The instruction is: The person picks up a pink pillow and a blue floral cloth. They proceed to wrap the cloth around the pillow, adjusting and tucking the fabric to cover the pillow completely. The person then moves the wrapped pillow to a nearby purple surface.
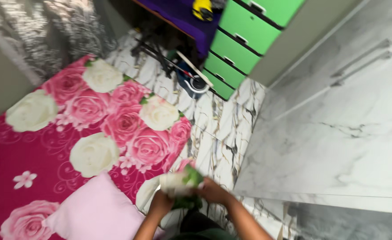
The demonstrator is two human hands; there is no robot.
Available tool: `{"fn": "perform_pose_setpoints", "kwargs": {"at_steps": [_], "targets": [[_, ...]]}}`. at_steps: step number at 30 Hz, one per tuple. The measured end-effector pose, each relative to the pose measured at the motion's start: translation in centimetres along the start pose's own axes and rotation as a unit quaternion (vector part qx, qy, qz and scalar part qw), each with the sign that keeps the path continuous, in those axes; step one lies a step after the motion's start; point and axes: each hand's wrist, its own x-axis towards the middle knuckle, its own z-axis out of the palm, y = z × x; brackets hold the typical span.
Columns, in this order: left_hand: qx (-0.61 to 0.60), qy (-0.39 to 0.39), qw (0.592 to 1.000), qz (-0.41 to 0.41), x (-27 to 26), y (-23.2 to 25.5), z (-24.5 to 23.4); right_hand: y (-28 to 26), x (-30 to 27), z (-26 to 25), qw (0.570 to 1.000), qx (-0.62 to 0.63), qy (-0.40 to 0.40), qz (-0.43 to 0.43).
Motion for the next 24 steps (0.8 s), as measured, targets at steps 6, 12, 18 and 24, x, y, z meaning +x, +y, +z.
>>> {"fn": "perform_pose_setpoints", "kwargs": {"at_steps": [6,12,18,24], "targets": [[-0.109,0.014,0.994,-0.011,10.8,4.9,3.0,-6.6,-2.7,-12.1,0.961,-0.189,0.134,0.152],[-0.494,-0.079,0.811,-0.303,19.3,9.7,4.1,0.9,5.1,-15.0,0.993,0.039,0.006,-0.115],[-0.159,0.033,0.975,-0.152,32.0,12.2,2.2,5.3,13.0,-24.9,0.984,0.142,0.102,0.02],[0.062,-0.05,0.967,0.242,41.9,17.2,-0.7,-1.1,19.6,-35.4,0.963,0.166,0.198,0.073]]}}
